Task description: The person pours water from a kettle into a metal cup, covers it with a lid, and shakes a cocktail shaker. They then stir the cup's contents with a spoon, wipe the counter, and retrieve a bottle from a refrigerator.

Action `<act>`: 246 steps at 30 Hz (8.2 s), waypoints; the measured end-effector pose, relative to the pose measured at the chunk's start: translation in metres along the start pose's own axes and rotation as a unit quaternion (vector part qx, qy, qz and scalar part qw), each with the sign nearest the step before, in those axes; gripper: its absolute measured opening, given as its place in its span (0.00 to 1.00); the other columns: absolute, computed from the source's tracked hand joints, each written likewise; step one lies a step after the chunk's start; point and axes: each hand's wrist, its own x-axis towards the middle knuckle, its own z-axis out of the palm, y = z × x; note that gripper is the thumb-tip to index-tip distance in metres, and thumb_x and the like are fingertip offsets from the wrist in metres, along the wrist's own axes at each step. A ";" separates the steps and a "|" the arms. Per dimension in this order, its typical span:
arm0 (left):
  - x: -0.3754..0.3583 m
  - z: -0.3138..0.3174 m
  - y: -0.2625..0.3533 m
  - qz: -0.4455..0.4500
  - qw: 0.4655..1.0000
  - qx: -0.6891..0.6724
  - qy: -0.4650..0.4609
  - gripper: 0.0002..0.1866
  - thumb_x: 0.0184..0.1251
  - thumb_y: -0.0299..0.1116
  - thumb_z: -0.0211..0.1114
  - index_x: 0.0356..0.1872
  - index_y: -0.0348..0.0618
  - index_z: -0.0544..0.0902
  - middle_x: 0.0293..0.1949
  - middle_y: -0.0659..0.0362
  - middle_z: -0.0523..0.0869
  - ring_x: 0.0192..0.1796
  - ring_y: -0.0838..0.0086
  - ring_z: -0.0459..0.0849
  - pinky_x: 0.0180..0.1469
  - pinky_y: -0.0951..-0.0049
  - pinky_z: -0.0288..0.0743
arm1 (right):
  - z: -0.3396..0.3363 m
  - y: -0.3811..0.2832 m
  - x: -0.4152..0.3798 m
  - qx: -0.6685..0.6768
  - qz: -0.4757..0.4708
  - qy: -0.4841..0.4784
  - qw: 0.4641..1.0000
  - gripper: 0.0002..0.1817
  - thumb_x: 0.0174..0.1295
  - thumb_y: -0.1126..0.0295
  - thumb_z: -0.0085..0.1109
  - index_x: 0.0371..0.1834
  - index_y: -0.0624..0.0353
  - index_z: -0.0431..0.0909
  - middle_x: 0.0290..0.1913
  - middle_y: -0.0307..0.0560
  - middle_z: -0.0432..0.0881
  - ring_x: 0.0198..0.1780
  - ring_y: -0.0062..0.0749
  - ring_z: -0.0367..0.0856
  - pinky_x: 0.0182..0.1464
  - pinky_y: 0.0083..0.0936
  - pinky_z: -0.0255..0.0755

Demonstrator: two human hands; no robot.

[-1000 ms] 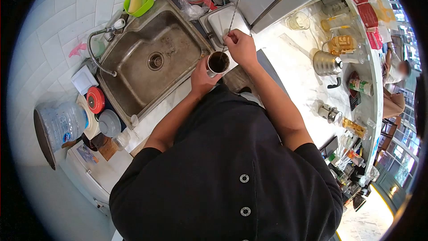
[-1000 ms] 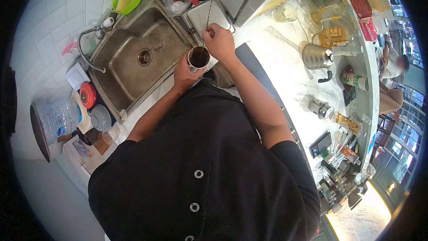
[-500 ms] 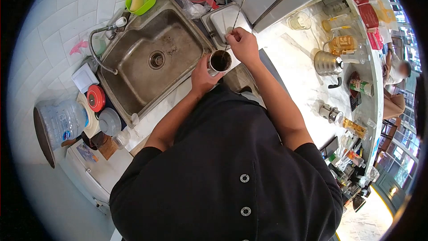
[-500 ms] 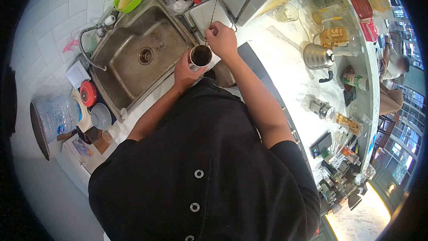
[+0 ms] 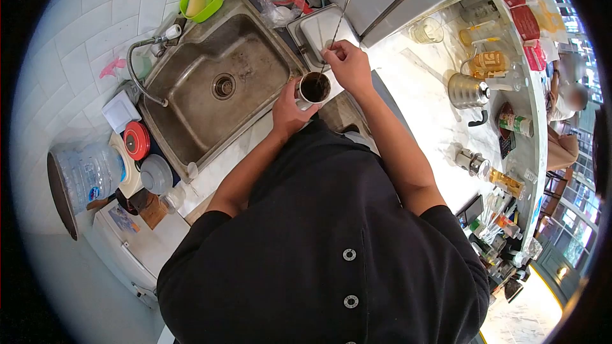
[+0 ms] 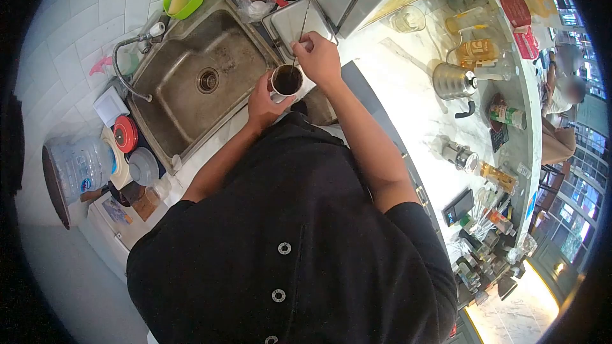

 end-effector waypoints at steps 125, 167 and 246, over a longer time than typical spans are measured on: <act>0.007 0.443 0.322 0.213 0.947 -0.024 -0.237 0.53 0.48 0.32 0.87 0.78 0.47 0.68 0.66 0.45 0.81 0.67 0.48 0.81 0.68 0.55 0.78 | -0.541 0.425 -0.319 0.021 0.231 0.168 0.958 0.21 0.70 0.68 0.66 0.64 0.66 0.82 0.47 0.52 0.90 0.46 0.36 0.87 0.53 0.34 0.79; 0.125 0.077 0.255 0.180 0.961 -0.038 0.205 0.45 0.62 0.40 0.78 0.75 0.34 0.65 0.63 0.45 0.73 0.67 0.57 0.77 0.68 0.57 0.72 | -0.143 0.072 0.018 -0.001 -0.098 0.091 0.991 0.25 0.62 0.52 0.73 0.53 0.60 0.85 0.48 0.56 0.88 0.51 0.51 0.87 0.53 0.43 0.80; 0.028 0.203 0.305 0.209 0.968 -0.095 0.105 0.28 0.55 0.38 0.87 0.49 0.41 0.77 0.36 0.60 0.84 0.40 0.70 0.83 0.47 0.66 0.75 | -0.453 0.250 0.003 -0.039 0.004 0.401 0.915 0.29 0.65 0.56 0.73 0.63 0.63 0.82 0.56 0.62 0.87 0.60 0.57 0.85 0.63 0.44 0.75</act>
